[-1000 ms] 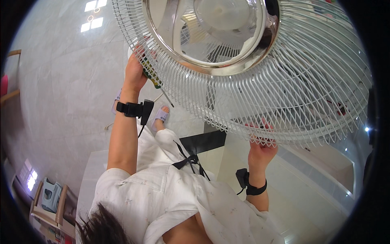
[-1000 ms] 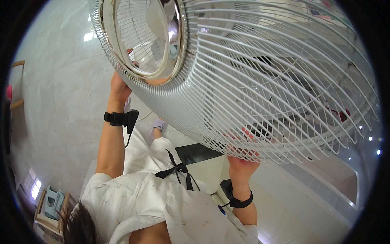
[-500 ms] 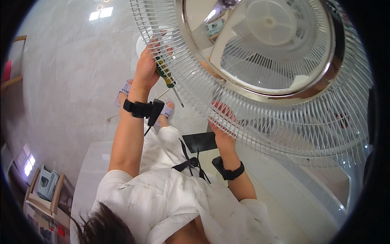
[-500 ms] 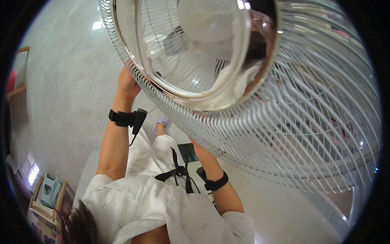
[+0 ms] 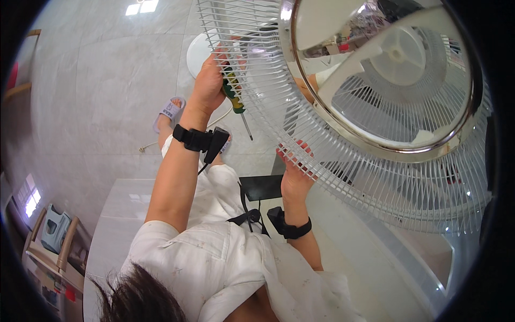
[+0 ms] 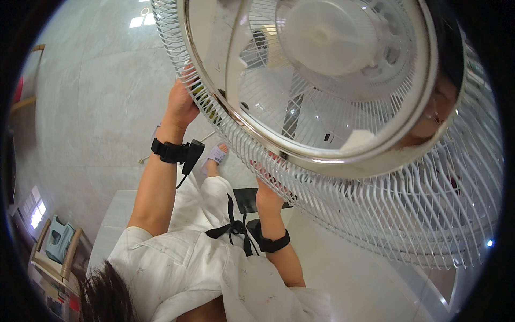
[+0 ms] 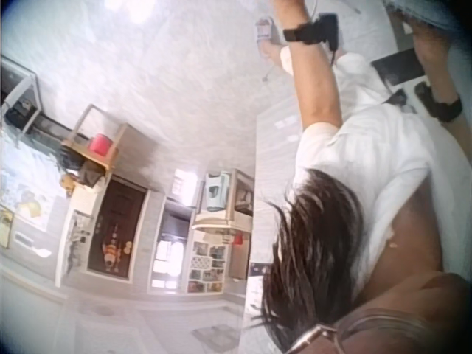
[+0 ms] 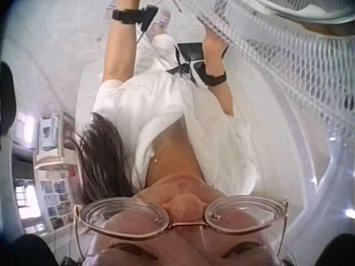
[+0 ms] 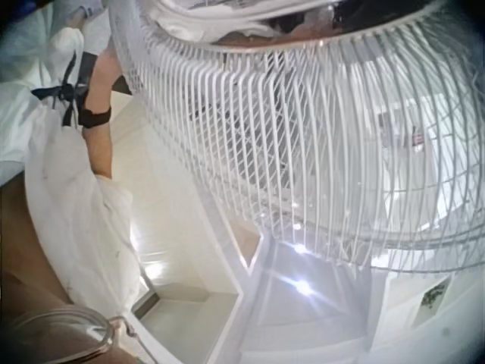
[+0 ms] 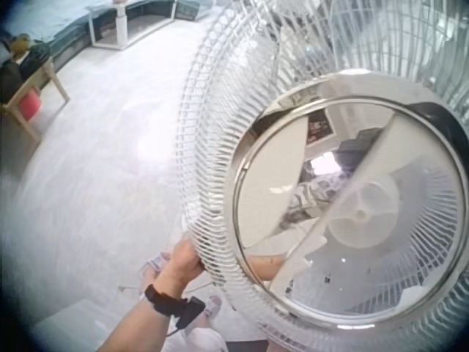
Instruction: The person assembles a white pedestal fan by attaching the front and rear wire cages to the fan head. They use a screwdriver to tighten the screws securing the cages and adjust the fan head angle.
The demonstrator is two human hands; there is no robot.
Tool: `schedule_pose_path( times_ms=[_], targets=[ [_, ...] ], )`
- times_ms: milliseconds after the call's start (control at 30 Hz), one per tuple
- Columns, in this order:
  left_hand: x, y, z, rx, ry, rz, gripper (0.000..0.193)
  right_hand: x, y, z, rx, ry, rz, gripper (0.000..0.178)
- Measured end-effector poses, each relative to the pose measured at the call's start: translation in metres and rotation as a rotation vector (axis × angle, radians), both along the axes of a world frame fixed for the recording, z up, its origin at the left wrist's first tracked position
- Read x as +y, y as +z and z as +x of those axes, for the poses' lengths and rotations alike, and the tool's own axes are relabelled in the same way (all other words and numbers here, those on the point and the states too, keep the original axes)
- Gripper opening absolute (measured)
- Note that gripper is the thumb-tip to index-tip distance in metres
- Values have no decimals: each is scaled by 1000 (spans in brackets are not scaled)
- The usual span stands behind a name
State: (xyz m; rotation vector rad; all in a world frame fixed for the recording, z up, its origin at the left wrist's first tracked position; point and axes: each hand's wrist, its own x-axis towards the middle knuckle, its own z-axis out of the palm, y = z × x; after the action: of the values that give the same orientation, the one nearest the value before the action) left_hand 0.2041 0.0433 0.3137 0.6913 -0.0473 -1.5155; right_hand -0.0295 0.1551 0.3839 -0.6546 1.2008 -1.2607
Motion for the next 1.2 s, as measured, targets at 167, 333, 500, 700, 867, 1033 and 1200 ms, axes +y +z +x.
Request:
schedule_pose_path(
  times_ms=[167, 333, 500, 700, 867, 1033, 1200],
  targets=[
    [4, -2, 3, 91, 53, -50, 36, -1, -1, 16, 543, 70, -77, 26],
    [9, -1, 4, 113, 82, -106, 34, -2, -1, 15, 1507, 283, -59, 22],
    [6, -4, 3, 102, 42, -81, 36, -7, 6, 11, 652, 226, -65, 29],
    [5, -5, 3, 74, -18, -94, 39, -16, 10, 24, 56, 120, 80, 48],
    [4, 4, 10, 31, -97, -162, 36, -27, -9, 45, 3, 164, 49, 44],
    [1, 14, 17, -158, -158, -155, 32, -26, -7, 45, 39, 99, 104, 37],
    [2, 13, 16, -292, -120, -116, 26, -23, -9, 37, 49, 111, 109, 36]
  ],
)
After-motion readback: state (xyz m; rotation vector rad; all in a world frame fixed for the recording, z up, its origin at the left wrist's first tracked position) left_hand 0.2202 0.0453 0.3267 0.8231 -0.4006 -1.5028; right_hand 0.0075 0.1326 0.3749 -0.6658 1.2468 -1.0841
